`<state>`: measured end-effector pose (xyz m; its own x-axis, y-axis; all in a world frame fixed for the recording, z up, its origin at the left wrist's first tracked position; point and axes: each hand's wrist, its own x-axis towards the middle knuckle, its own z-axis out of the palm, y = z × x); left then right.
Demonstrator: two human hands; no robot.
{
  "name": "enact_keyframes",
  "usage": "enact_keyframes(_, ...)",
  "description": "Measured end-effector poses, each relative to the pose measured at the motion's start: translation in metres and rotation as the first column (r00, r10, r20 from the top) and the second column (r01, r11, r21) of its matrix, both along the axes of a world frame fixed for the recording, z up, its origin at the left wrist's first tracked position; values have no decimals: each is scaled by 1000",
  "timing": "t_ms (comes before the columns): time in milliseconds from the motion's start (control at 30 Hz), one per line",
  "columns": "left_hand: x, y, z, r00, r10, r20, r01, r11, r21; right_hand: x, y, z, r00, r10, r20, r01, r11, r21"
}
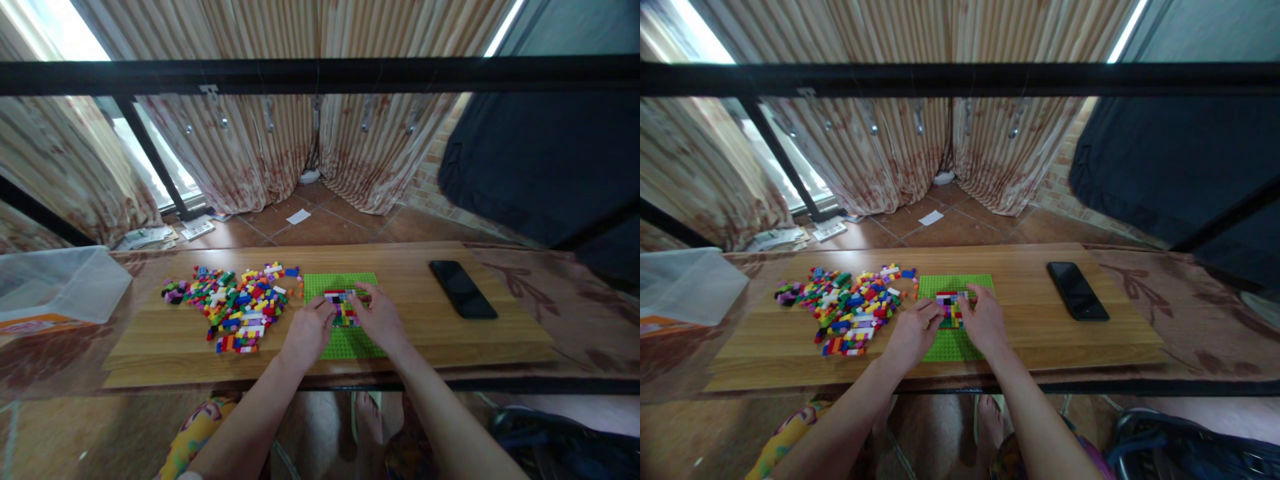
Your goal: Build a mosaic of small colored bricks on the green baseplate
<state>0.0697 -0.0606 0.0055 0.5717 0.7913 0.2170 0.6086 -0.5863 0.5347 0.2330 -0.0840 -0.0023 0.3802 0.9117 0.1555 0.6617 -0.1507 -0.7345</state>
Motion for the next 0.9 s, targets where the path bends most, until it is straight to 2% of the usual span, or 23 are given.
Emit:
enact_keyframes(200, -1, -1, 3, 1000, 7, 23, -7, 1000, -26, -1, -1, -1, 999, 29, -29, -29, 999, -18)
enact_keyframes(400, -2, -2, 3, 997, 14, 74, -11, 999, -47, -10, -2, -3, 994, 98, 44, -98, 995, -4)
enact_keyframes(900, -1, -1, 1, 977, 75, 202, -52, 992, -117, -19, -3, -11, 990, 109, 88, -104, 993, -62)
